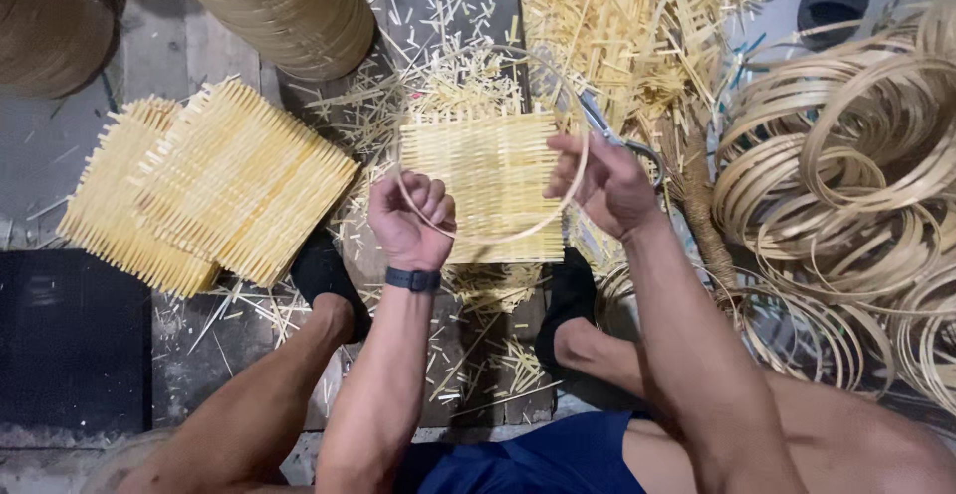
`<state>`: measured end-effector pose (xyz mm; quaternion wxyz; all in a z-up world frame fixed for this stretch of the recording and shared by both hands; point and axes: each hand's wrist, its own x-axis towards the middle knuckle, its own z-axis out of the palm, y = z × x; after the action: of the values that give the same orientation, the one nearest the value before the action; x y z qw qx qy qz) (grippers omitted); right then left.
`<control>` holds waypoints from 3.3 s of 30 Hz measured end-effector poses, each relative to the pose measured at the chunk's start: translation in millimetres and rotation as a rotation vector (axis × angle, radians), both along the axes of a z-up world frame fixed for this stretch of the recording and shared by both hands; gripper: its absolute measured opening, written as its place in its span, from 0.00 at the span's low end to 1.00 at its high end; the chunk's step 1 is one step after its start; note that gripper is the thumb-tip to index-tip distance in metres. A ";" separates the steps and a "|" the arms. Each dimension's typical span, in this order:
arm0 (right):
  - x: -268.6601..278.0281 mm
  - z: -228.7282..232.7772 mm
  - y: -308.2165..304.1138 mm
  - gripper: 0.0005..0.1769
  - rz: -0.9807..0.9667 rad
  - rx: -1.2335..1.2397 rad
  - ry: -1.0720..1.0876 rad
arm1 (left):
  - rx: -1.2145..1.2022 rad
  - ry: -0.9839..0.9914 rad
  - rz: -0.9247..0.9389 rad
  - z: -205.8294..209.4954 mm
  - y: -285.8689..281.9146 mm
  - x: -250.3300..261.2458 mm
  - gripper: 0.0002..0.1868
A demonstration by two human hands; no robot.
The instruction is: The person sits on the floor and repeatedly places a square bamboo weave onto a circular wooden mold, then uses shears to trim the excess bamboo strips around the edge. After each trim, the person flips the mold, stacks the finished circular piece, and repeats the process with a new square weave.
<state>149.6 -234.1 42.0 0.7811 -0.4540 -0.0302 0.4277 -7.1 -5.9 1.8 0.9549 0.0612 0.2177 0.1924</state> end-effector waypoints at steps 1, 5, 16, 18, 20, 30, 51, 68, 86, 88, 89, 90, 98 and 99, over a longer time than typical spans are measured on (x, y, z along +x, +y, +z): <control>-2.5 -6.7 0.3 0.32 0.004 0.041 0.052 | 0.025 0.078 -0.056 4.5 7.4 -1.2 0.14; 2.1 -27.3 -11.4 0.26 0.088 -0.002 0.048 | 0.393 0.222 -0.553 14.0 46.9 7.5 0.17; 3.7 -23.3 8.9 0.31 0.189 -0.281 0.037 | 0.371 0.385 -0.576 -6.3 63.8 20.9 0.20; -2.6 -20.8 13.6 0.31 0.045 -0.230 0.087 | 0.318 0.374 -0.483 -5.9 61.6 20.8 0.19; -9.4 -26.2 17.3 0.32 -0.088 -0.126 0.131 | 0.234 0.321 -0.324 -10.8 59.2 20.0 0.20; -1.8 -50.4 14.6 0.22 -0.226 -0.285 0.027 | 0.192 0.258 -0.276 -51.3 55.2 15.3 0.14; -7.8 -166.2 20.3 0.10 -0.150 -1.110 -0.924 | 1.396 1.224 -0.343 -125.1 45.3 8.9 0.11; -2.2 -162.9 22.7 0.13 -0.103 -1.159 -0.747 | 1.377 1.121 -0.340 -169.9 58.9 3.5 0.11; 8.8 -148.4 20.5 0.19 0.121 -1.152 -0.927 | 1.152 0.942 -0.557 -165.5 86.2 4.8 0.11; -20.9 -127.2 42.6 0.27 0.127 -1.159 -1.164 | 1.609 1.074 -0.722 -134.0 91.5 24.4 0.17; -35.9 -123.1 57.5 0.42 0.322 -1.100 -1.283 | 1.840 1.129 -0.807 -125.5 88.5 36.8 0.21; -51.8 -122.8 72.8 0.60 0.523 -1.027 -1.392 | 2.010 0.919 -0.622 -122.4 81.2 50.6 0.20; -100.7 -166.3 90.2 0.43 0.619 -0.944 -2.069 | 1.963 0.456 -0.403 -156.5 59.8 105.6 0.13; -98.1 -167.7 93.5 0.43 0.657 -0.981 -2.038 | 1.929 0.482 -0.435 -158.8 59.9 109.1 0.13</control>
<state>51.5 -140.6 -125.7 -0.0100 -0.8084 -0.5884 0.0138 102.0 54.0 -156.9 0.4436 0.8805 0.1406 0.0908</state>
